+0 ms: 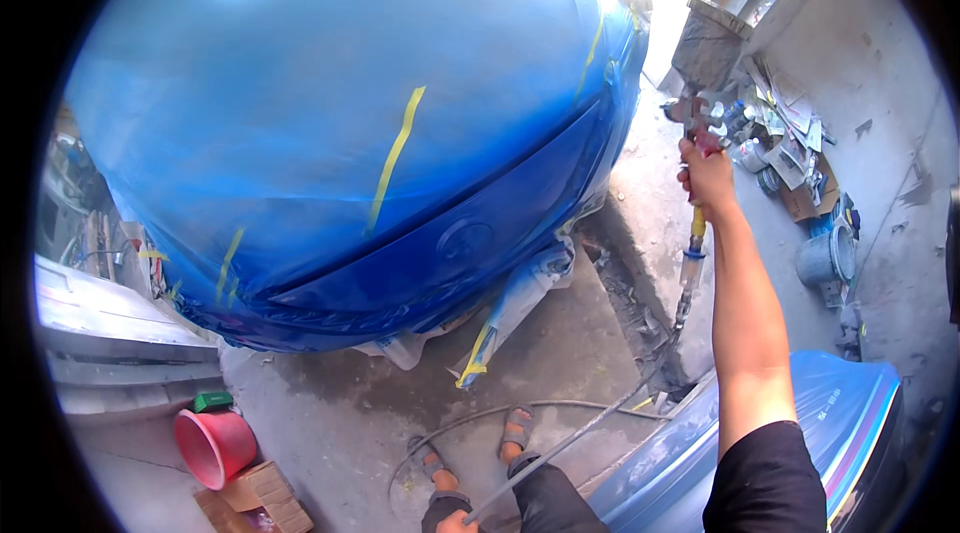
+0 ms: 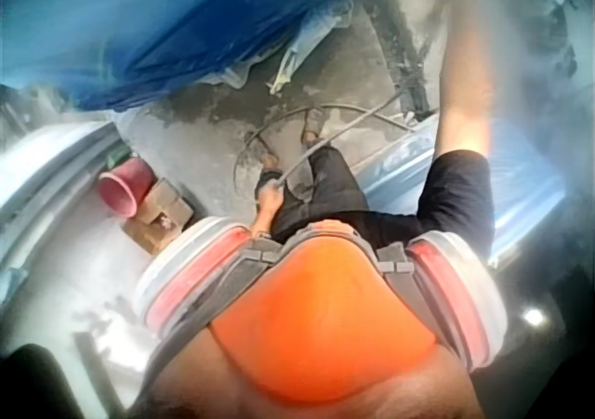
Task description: The person spray paints a car bumper and body panel using a spray gun. They move the gun in controlled sweeps to apply paint to sections of the vehicle that are partially masked with blue plastic and paper, while managing the attached air hose.
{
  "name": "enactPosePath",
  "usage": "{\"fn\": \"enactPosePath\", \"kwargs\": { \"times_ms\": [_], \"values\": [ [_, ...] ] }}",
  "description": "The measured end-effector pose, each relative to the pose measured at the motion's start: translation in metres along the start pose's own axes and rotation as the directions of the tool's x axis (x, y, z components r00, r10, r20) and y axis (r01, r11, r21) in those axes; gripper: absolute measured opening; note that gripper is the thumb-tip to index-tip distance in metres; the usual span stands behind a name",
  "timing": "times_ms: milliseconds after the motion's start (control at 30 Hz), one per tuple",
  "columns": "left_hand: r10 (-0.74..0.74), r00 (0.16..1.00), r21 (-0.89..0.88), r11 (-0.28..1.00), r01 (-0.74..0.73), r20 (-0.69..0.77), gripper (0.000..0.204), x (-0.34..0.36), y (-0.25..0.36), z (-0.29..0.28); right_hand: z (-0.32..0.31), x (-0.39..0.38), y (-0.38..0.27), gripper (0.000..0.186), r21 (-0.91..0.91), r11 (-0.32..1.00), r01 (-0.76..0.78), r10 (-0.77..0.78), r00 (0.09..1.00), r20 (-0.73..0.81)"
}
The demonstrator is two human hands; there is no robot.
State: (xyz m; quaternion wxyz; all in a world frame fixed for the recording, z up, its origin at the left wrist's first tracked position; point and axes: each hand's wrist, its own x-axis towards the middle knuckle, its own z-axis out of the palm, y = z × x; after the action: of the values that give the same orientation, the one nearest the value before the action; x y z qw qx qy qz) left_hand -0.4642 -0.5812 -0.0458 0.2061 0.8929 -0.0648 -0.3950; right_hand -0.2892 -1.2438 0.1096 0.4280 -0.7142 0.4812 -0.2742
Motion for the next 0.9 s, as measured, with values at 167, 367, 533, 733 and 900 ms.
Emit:
{"fn": "enactPosePath", "kwargs": {
  "times_ms": [167,367,533,733,900],
  "values": [
    [-0.038,0.999,0.014,0.999,0.038,0.005,0.028,0.006,0.033,0.000,0.004,-0.009,0.009,0.028,-0.179,0.984,0.001,-0.001,1.000,-0.001],
    [-0.167,0.986,0.172,0.971,0.163,0.006,0.026,-0.003,0.000,-0.009,0.037,-0.145,0.049,0.012,-0.021,0.988,-0.155,0.148,0.880,0.451],
    [-0.219,0.972,0.349,0.920,0.177,0.083,0.027,-0.008,-0.053,0.006,0.052,-0.205,0.093,0.029,0.268,0.896,-0.355,0.063,0.698,0.714],
    [-0.206,0.978,0.266,0.946,0.187,0.044,0.031,-0.009,-0.047,0.018,0.046,-0.138,0.118,0.013,0.141,0.971,-0.194,0.158,0.959,0.235],
    [-0.222,0.974,0.166,0.963,0.212,0.046,0.032,0.022,0.009,0.019,0.035,-0.091,0.180,0.026,0.320,0.944,-0.085,0.122,0.988,-0.097]
  ]
}}
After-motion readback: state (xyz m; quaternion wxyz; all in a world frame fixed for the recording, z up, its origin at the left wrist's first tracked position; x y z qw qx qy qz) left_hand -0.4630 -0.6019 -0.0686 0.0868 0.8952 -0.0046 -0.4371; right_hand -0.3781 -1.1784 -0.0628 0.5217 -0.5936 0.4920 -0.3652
